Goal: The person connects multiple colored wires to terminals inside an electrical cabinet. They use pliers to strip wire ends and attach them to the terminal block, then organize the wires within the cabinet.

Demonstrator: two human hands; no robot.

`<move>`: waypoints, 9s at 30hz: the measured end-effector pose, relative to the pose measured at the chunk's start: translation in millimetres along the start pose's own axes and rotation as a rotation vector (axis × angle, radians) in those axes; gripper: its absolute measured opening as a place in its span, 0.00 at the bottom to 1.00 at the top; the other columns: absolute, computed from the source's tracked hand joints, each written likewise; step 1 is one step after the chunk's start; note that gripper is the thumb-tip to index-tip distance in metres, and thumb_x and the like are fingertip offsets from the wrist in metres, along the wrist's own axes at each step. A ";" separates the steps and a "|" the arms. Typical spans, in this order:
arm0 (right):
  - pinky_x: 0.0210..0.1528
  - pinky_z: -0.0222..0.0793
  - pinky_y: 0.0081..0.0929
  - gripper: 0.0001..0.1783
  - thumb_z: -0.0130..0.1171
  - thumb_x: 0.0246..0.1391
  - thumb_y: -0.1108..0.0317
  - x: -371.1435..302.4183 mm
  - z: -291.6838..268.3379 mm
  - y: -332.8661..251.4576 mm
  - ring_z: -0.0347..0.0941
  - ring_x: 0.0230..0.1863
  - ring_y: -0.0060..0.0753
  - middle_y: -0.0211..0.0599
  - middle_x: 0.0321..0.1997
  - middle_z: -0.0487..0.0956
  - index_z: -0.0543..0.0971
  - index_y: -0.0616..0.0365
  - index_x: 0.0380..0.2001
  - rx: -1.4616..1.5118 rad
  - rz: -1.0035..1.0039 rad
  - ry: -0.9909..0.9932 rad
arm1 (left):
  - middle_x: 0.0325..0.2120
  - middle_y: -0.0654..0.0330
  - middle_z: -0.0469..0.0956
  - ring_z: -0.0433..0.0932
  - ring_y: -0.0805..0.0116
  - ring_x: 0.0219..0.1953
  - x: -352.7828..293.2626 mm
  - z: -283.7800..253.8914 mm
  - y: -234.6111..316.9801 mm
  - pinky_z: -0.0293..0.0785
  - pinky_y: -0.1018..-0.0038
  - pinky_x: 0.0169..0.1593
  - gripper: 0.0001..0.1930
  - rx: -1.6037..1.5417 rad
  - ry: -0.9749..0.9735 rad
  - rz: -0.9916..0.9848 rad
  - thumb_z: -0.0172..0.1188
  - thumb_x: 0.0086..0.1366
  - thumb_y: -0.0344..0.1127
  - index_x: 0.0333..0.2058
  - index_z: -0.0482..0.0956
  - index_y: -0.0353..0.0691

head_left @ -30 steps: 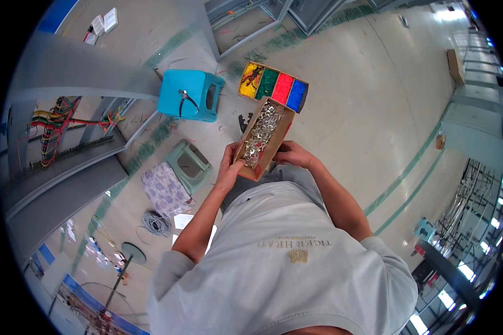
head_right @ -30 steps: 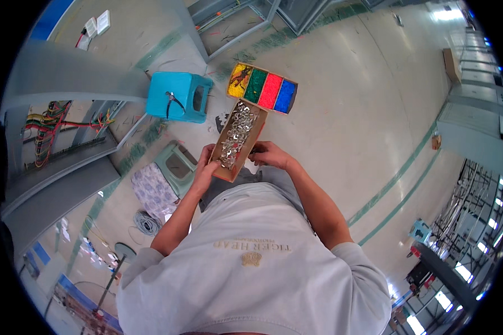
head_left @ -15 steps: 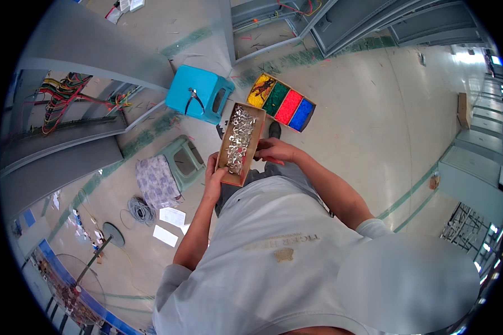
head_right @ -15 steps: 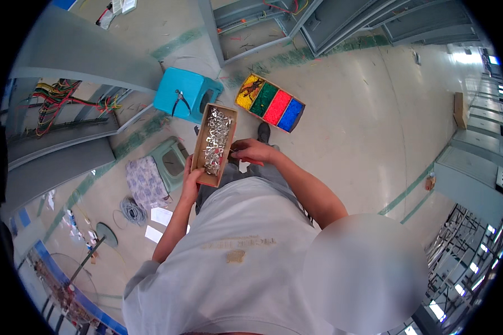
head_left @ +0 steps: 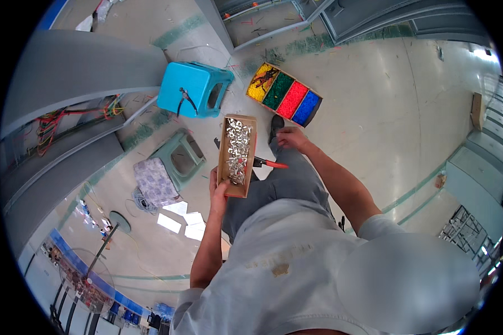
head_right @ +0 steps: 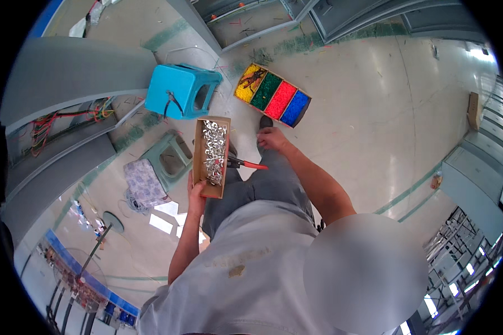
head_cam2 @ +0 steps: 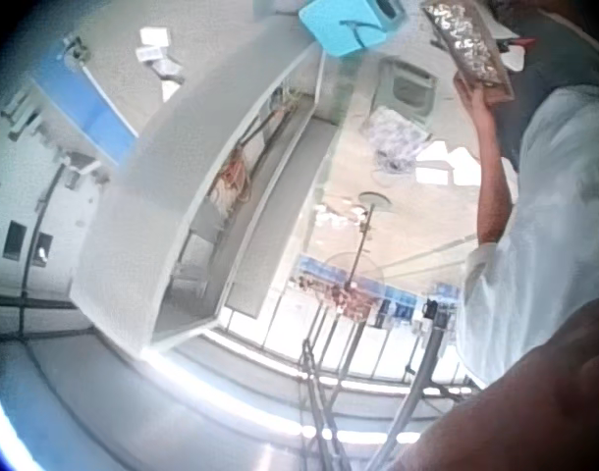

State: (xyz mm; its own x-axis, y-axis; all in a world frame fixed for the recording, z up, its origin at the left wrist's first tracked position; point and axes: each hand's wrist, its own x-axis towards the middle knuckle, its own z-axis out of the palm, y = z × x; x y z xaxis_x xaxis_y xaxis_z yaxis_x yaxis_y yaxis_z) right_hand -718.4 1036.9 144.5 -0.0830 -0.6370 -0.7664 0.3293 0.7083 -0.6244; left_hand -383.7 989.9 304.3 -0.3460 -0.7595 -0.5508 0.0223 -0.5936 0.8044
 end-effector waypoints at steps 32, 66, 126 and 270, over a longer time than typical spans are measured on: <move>0.14 0.60 0.37 0.14 0.65 0.65 0.62 686.7 -35.2 44.2 0.68 0.14 0.33 0.41 0.20 0.75 0.76 0.61 0.33 0.386 0.236 0.756 | 0.57 0.56 0.69 0.68 0.63 0.60 380.7 -113.6 -245.2 0.63 0.66 0.66 0.43 -0.207 0.238 -0.154 0.65 0.55 0.42 0.67 0.59 0.35; 0.17 0.54 0.23 0.07 0.58 0.62 0.67 508.0 -29.3 71.9 0.60 0.18 0.22 0.30 0.23 0.70 0.70 0.54 0.34 0.626 -0.145 0.467 | 0.57 0.57 0.69 0.67 0.65 0.60 395.1 -98.7 -260.0 0.59 0.67 0.66 0.34 -0.246 0.189 -0.116 0.60 0.59 0.38 0.64 0.64 0.36; 0.54 0.78 0.47 0.25 0.57 0.59 0.68 654.2 -107.7 12.5 0.80 0.56 0.50 0.44 0.54 0.83 0.75 0.51 0.61 -1.478 -0.030 0.682 | 0.57 0.56 0.69 0.67 0.64 0.61 390.2 -101.2 -258.0 0.59 0.66 0.67 0.37 -0.207 0.163 -0.145 0.62 0.56 0.39 0.64 0.63 0.35; 0.46 0.78 0.49 0.19 0.63 0.47 0.59 409.2 301.5 -160.0 0.81 0.41 0.62 0.56 0.36 0.83 0.80 0.66 0.34 -1.393 -0.683 0.186 | 0.56 0.57 0.70 0.68 0.66 0.61 359.1 -105.9 -280.2 0.60 0.68 0.68 0.32 -0.331 0.110 0.022 0.54 0.56 0.24 0.62 0.65 0.36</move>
State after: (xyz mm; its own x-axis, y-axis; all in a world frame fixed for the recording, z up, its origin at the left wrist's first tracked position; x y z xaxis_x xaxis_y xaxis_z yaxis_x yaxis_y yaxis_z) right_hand -521.4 571.2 -23.7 0.0071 -0.9728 -0.2315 -0.9071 0.0912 -0.4109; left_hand -414.9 855.3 -142.4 -0.2393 -0.7867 -0.5690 0.3379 -0.6169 0.7108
